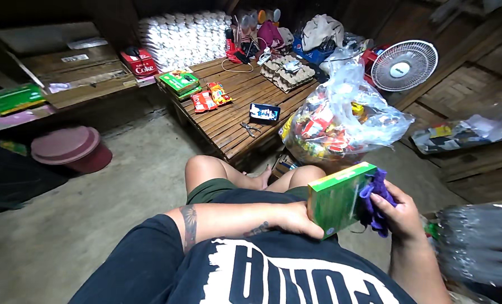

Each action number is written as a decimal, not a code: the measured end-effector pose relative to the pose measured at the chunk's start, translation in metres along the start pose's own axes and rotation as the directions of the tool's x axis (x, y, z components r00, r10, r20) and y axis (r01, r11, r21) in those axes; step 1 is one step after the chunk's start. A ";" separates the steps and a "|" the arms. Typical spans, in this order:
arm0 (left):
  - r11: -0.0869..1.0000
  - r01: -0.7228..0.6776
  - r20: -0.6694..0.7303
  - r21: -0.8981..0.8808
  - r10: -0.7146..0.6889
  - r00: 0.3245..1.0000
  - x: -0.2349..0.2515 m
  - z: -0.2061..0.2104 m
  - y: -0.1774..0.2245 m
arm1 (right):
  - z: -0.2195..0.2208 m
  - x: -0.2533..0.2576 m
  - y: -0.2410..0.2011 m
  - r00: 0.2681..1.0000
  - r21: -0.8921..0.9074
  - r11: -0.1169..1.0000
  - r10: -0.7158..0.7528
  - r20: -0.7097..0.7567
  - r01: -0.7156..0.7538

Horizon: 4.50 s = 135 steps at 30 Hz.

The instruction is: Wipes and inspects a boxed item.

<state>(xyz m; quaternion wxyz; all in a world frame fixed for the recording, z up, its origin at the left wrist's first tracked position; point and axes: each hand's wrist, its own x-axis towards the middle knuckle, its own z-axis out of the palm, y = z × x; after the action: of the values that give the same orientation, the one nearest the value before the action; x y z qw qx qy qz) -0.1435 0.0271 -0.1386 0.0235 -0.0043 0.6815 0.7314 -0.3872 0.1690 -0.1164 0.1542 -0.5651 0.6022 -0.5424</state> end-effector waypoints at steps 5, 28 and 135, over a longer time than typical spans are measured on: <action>1.000 -0.010 -0.003 0.011 0.010 1.000 -0.001 -0.001 -0.002 | -0.004 -0.004 0.000 0.999 -0.062 0.998 0.011 0.047 -0.008; 0.992 -0.017 -0.058 -0.128 0.010 0.998 0.005 0.002 -0.011 | -0.018 -0.038 0.010 0.957 -0.242 0.947 0.251 0.145 -0.212; 0.774 0.113 -0.111 -0.623 -0.231 0.967 0.004 -0.025 -0.034 | 0.121 0.067 0.009 0.888 -0.462 0.887 0.220 0.404 -0.010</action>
<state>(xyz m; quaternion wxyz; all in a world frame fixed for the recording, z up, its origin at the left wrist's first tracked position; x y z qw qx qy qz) -0.1465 0.0045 -0.1741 0.0257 -0.1407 0.4042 0.9034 -0.3161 0.0524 -0.1399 0.1867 -0.6564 0.6922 -0.2349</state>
